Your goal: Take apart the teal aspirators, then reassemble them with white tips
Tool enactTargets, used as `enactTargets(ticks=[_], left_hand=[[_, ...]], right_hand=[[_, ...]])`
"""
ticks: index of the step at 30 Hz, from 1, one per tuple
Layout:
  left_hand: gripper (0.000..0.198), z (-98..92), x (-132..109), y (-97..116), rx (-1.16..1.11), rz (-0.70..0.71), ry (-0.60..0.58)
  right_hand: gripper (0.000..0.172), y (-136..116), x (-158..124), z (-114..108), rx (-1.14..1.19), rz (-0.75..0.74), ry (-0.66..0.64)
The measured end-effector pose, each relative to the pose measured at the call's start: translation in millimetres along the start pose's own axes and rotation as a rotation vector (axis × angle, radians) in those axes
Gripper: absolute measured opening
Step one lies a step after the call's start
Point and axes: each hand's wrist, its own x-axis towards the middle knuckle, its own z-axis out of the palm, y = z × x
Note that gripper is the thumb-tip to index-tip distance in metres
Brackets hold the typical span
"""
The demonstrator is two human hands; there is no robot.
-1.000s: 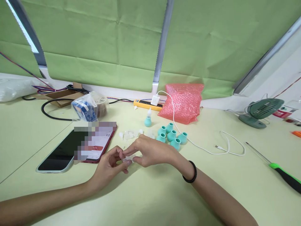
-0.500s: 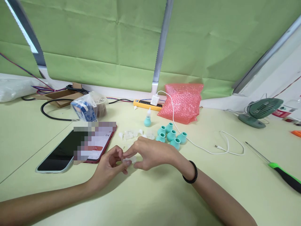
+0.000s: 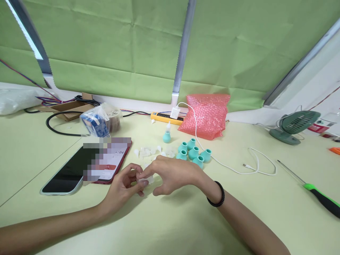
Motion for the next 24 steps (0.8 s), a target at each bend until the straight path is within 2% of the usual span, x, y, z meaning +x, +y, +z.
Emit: enactTargets(ticks=[6,10,24], left_hand=[[0.018,-0.2,0.1,-1.7,0.001,-0.007,0.006],[0.019,-0.6,0.1,-1.5,-0.026,-0.005,0.011],[0.018,-1.4,0.5,-1.2,0.020,-0.010,0.016]], right_hand=[[0.041,0.8,-1.8,0.4,-0.072,0.031,0.047],[0.039,0.8,-1.0,-0.7,-0.031,-0.014,0.004],[0.042,-0.9,-0.9,-1.3,-0.019,0.021,0.017]])
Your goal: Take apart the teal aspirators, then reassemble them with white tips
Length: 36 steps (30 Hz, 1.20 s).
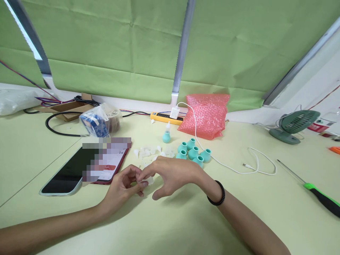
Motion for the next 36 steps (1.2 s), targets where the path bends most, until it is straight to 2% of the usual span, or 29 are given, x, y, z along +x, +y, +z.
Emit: enactTargets(ticks=[8,13,19,27,36], left_hand=[[0.022,-0.6,-0.3,-0.2,-0.029,0.000,0.000],[0.022,1.1,-2.5,1.5,-0.036,0.026,0.012],[0.015,3.2,-4.4,3.4,-0.015,0.050,-0.009],[0.014,2.2,-3.2,3.7,0.028,0.024,-0.008],[0.015,2.2,-3.8,4.4,0.030,0.027,-0.007]], right_hand=[[0.044,1.9,0.1,0.5,0.011,0.003,0.013],[0.043,3.6,1.7,2.2,0.049,-0.003,0.138],[0.030,2.3,1.8,1.5,0.045,-0.034,0.180],[0.025,3.6,1.9,2.7,0.000,0.038,0.198],[0.017,2.1,2.9,4.0,-0.046,0.056,0.225]])
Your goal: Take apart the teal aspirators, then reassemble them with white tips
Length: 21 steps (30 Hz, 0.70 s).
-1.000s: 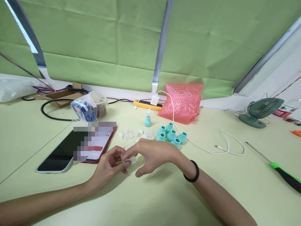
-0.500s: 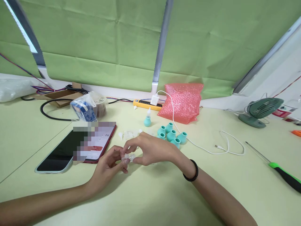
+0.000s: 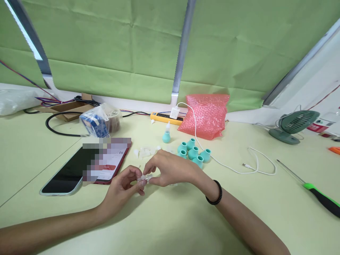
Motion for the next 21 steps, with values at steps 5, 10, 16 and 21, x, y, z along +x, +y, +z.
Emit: enactTargets(ticks=[5,10,16,21], left_hand=[[0.016,-0.2,-4,-3,0.085,0.109,0.033],[0.014,-0.8,-7,-6,0.216,0.236,0.023],[0.015,-2.0,-6,-8,0.278,0.265,0.026],[0.013,-2.2,-7,-7,0.313,0.302,0.008]], right_hand=[[0.017,7,3,2,0.142,0.034,-0.011],[0.028,26,9,8,0.381,0.100,-0.200],[0.033,33,13,11,0.482,0.092,-0.252],[0.034,28,11,11,0.434,0.073,-0.246]])
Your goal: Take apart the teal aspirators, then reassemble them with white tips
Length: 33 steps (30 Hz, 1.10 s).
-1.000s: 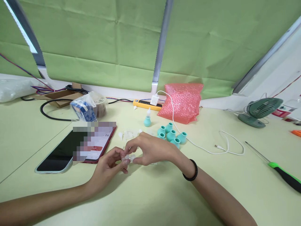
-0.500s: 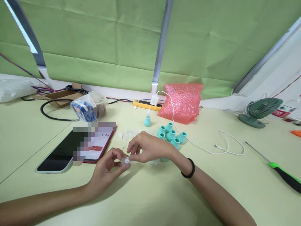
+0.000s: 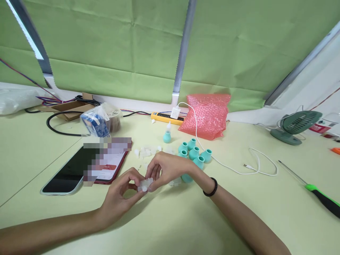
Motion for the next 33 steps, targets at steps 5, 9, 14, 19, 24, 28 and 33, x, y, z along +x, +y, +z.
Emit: enactTargets(ticks=[5,9,14,19,24,28,33], left_hand=[[0.012,-0.6,-1,0,0.021,0.010,-0.003],[0.012,-1.0,0,-1,0.032,0.021,-0.003],[0.010,-1.7,1,1,0.020,0.025,-0.005],[0.010,-0.9,1,-1,-0.030,0.062,-0.011],[0.015,1.7,3,-5,-0.071,0.087,-0.060],[0.017,2.8,5,-5,-0.060,0.046,-0.101],[0.015,1.1,5,-2,-0.062,0.093,-0.115]], right_hand=[[0.031,-2,-1,1,-0.043,-0.029,0.010],[0.028,-2,-1,2,-0.060,-0.055,0.026],[0.022,-5,-1,6,-0.085,-0.064,0.101],[0.020,-5,-9,20,-0.012,-0.087,0.260],[0.023,15,-18,62,0.298,-0.045,0.636],[0.021,27,-15,90,0.756,-0.020,0.731],[0.017,27,-13,94,0.845,-0.062,0.718]])
